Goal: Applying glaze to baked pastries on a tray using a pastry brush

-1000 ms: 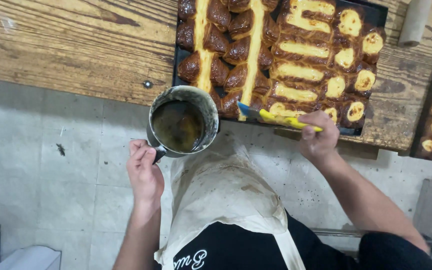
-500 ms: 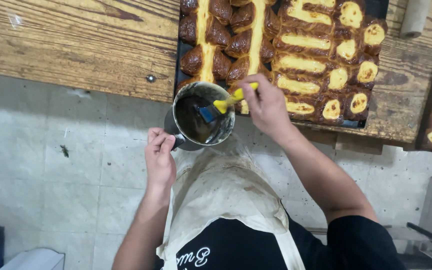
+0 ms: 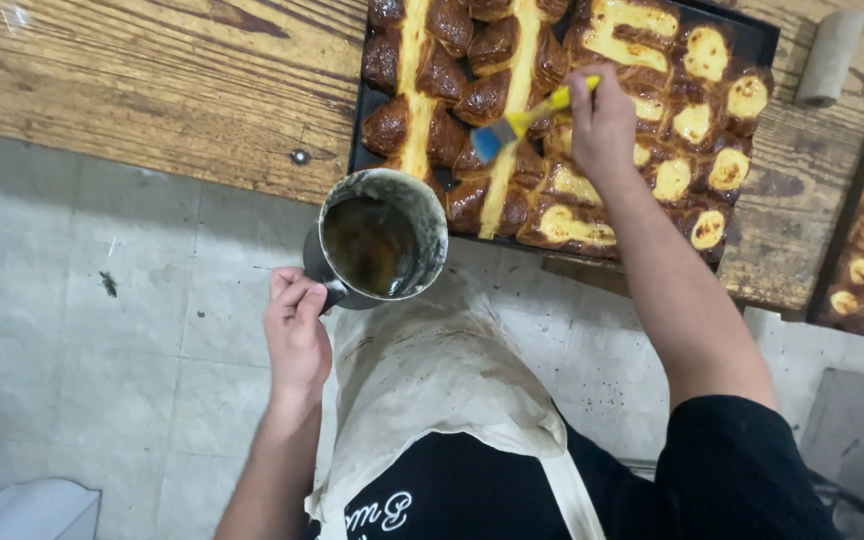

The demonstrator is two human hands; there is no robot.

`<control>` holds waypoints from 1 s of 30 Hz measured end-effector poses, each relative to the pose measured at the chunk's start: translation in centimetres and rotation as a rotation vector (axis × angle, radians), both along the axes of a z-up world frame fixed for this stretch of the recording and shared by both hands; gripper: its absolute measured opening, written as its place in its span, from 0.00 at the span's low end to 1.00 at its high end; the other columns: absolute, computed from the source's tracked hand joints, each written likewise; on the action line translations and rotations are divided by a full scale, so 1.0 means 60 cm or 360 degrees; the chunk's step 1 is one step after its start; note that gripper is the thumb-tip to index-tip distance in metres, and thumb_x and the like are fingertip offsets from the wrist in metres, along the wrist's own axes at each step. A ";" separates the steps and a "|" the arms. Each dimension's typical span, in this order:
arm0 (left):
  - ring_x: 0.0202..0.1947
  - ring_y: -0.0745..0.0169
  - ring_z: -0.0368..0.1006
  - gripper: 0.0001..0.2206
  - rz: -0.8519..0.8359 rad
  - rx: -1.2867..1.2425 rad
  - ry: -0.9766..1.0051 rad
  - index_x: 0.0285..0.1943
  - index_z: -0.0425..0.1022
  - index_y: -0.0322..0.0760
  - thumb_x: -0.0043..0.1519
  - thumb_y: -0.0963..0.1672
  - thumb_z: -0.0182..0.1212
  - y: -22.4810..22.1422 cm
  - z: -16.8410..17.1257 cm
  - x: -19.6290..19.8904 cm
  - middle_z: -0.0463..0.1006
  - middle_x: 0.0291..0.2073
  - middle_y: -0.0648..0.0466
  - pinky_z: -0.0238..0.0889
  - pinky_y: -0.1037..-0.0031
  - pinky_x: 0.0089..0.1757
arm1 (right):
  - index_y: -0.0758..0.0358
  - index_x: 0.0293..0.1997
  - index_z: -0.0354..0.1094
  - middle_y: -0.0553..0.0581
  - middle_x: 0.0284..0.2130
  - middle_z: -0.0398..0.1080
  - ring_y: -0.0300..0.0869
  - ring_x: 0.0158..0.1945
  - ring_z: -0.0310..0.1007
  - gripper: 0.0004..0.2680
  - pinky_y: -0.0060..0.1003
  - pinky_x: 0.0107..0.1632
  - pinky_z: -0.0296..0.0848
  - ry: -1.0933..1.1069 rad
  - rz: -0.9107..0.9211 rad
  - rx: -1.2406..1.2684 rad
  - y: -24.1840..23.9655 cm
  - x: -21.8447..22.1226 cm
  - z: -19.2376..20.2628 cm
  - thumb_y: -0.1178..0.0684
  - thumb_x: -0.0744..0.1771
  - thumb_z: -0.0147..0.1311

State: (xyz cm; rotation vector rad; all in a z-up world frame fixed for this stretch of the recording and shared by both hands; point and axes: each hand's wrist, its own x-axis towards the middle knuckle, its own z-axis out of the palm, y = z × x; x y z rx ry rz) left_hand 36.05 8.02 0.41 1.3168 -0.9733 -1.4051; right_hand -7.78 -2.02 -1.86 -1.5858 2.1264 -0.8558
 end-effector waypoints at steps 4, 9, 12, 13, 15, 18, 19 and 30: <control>0.42 0.68 0.55 0.14 0.0052 -0.0022 -0.0014 0.25 0.68 0.41 0.64 0.46 0.59 0.002 -0.011 0.002 0.56 0.37 0.59 0.50 0.77 0.46 | 0.66 0.50 0.67 0.59 0.32 0.72 0.48 0.31 0.68 0.10 0.43 0.30 0.62 0.0405 0.0352 -0.0238 -0.042 0.018 0.062 0.50 0.76 0.42; 0.42 0.68 0.55 0.11 0.0135 0.0003 -0.0066 0.26 0.70 0.39 0.63 0.44 0.58 0.006 -0.018 0.001 0.56 0.37 0.59 0.49 0.77 0.47 | 0.62 0.53 0.65 0.58 0.30 0.73 0.51 0.33 0.72 0.09 0.47 0.38 0.69 0.0340 0.0859 0.0512 -0.039 0.059 0.074 0.48 0.75 0.43; 0.42 0.68 0.54 0.12 0.0157 -0.0029 -0.0058 0.24 0.68 0.40 0.63 0.44 0.58 0.000 -0.011 -0.003 0.55 0.37 0.59 0.47 0.77 0.47 | 0.63 0.54 0.65 0.52 0.31 0.69 0.39 0.27 0.65 0.10 0.31 0.26 0.65 0.0359 0.0490 0.0735 -0.106 0.050 0.081 0.49 0.76 0.39; 0.42 0.68 0.54 0.12 0.0164 -0.0032 -0.0060 0.24 0.68 0.40 0.63 0.44 0.58 -0.003 -0.011 -0.002 0.55 0.37 0.59 0.47 0.77 0.47 | 0.63 0.54 0.65 0.52 0.31 0.69 0.39 0.27 0.65 0.10 0.31 0.26 0.65 0.0358 0.0497 0.0730 -0.125 0.030 0.079 0.49 0.76 0.39; 0.42 0.67 0.53 0.13 0.0142 -0.0027 -0.0084 0.24 0.67 0.41 0.64 0.45 0.58 -0.003 -0.011 -0.002 0.55 0.37 0.59 0.47 0.76 0.48 | 0.68 0.54 0.65 0.52 0.27 0.69 0.35 0.25 0.66 0.10 0.28 0.22 0.67 0.0223 0.0377 0.0314 -0.159 -0.009 0.072 0.52 0.77 0.40; 0.43 0.67 0.55 0.09 0.0195 -0.0037 -0.0042 0.29 0.72 0.40 0.63 0.44 0.58 -0.005 -0.020 -0.004 0.57 0.38 0.59 0.49 0.75 0.48 | 0.61 0.47 0.75 0.52 0.29 0.71 0.36 0.21 0.58 0.07 0.27 0.21 0.58 0.0512 0.0420 0.0747 -0.158 0.047 0.128 0.54 0.75 0.48; 0.43 0.67 0.55 0.09 0.0199 -0.0041 -0.0035 0.29 0.72 0.40 0.63 0.44 0.58 -0.007 -0.029 -0.005 0.57 0.38 0.59 0.49 0.75 0.48 | 0.61 0.47 0.75 0.52 0.29 0.71 0.36 0.21 0.58 0.07 0.27 0.21 0.58 0.0520 0.0421 0.0743 -0.148 0.013 0.046 0.54 0.75 0.48; 0.40 0.67 0.53 0.12 0.0308 -0.0224 -0.0001 0.23 0.65 0.35 0.61 0.42 0.58 -0.038 -0.028 -0.010 0.54 0.37 0.54 0.51 0.78 0.43 | 0.63 0.51 0.66 0.56 0.30 0.69 0.45 0.30 0.66 0.07 0.40 0.34 0.68 0.0047 0.0408 -0.0234 -0.194 -0.017 -0.038 0.56 0.76 0.41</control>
